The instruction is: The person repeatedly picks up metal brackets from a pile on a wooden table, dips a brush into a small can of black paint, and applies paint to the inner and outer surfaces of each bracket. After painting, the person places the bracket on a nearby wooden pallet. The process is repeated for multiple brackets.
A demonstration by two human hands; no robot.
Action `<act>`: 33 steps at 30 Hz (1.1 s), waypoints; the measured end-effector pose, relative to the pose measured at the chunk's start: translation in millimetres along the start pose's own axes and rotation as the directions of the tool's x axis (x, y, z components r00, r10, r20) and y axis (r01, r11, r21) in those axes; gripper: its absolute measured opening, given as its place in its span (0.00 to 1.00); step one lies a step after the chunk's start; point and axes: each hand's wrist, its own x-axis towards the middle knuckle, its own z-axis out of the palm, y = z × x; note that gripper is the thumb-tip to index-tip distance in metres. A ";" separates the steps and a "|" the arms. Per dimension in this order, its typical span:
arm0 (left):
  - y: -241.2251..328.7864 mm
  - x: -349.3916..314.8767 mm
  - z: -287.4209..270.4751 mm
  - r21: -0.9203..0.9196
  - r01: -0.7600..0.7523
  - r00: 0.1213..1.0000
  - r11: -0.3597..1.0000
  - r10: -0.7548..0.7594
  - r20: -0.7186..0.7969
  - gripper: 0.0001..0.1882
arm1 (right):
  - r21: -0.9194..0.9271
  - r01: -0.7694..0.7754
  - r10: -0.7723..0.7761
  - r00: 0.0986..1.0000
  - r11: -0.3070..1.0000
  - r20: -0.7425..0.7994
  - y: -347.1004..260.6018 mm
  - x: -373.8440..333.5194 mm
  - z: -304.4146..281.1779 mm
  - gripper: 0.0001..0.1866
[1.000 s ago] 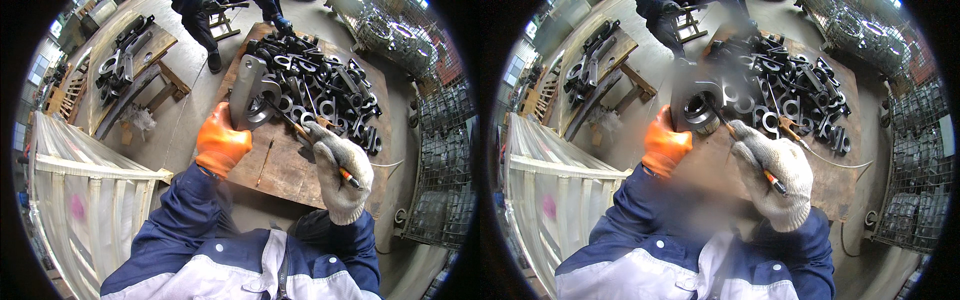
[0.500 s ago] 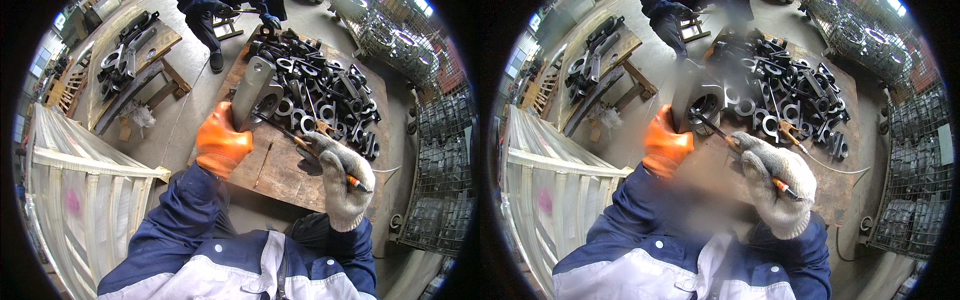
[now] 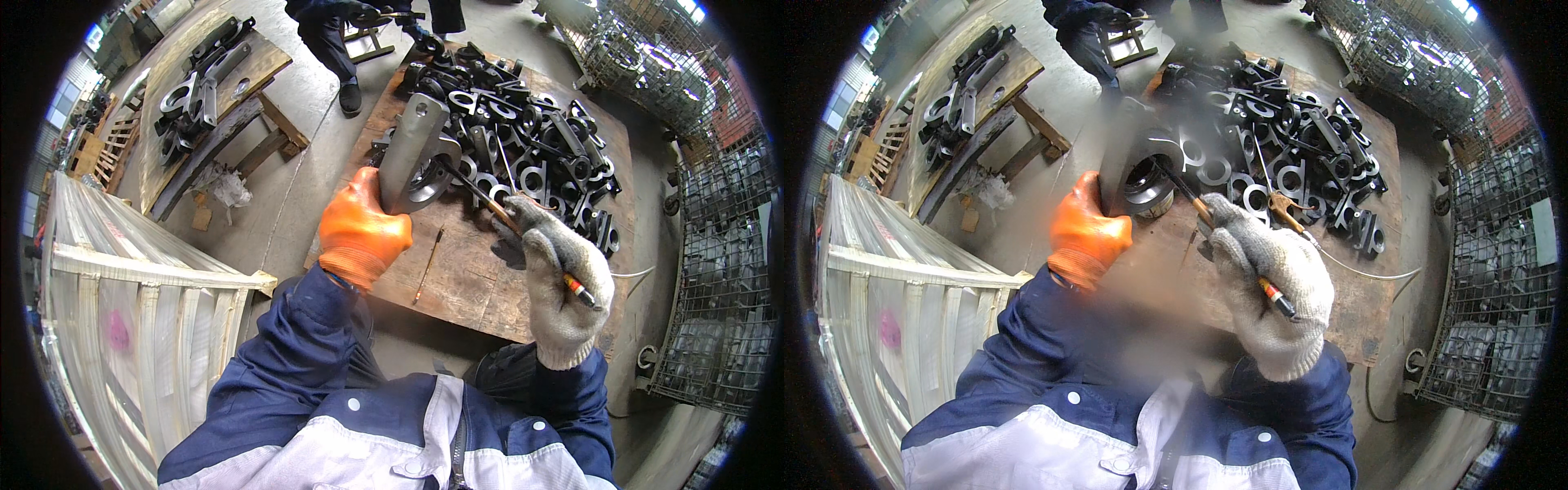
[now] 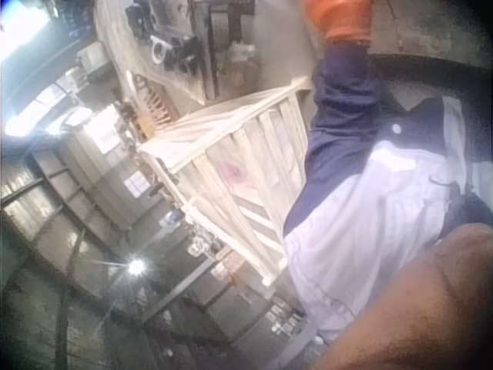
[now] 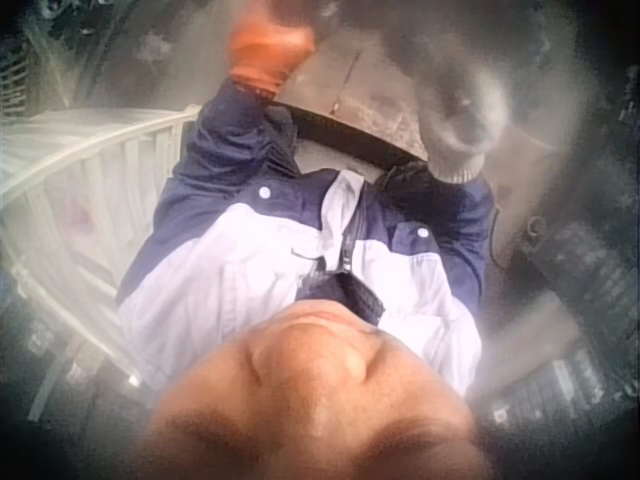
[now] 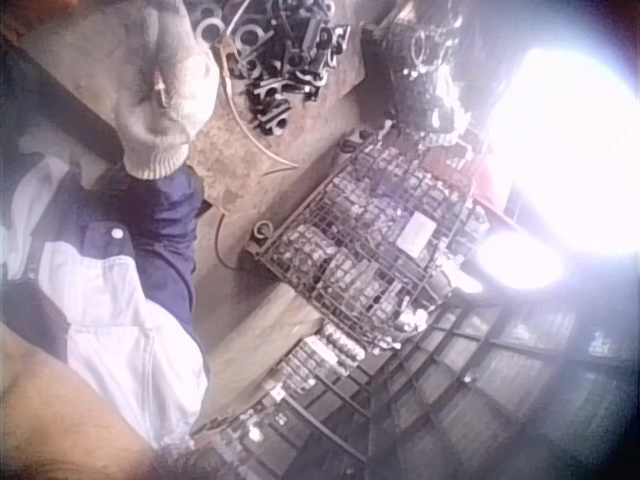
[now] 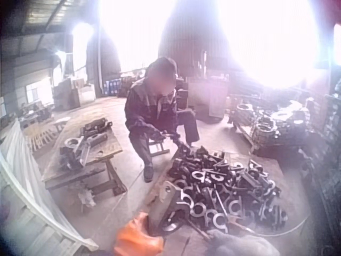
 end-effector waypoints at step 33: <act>-194.7 5.1 49.7 -0.237 0.880 0.457 0.413 -0.597 0.659 0.14 | 0.209 -0.256 0.324 0.840 0.944 -0.434 66.1 -45.8 -128.8 0.13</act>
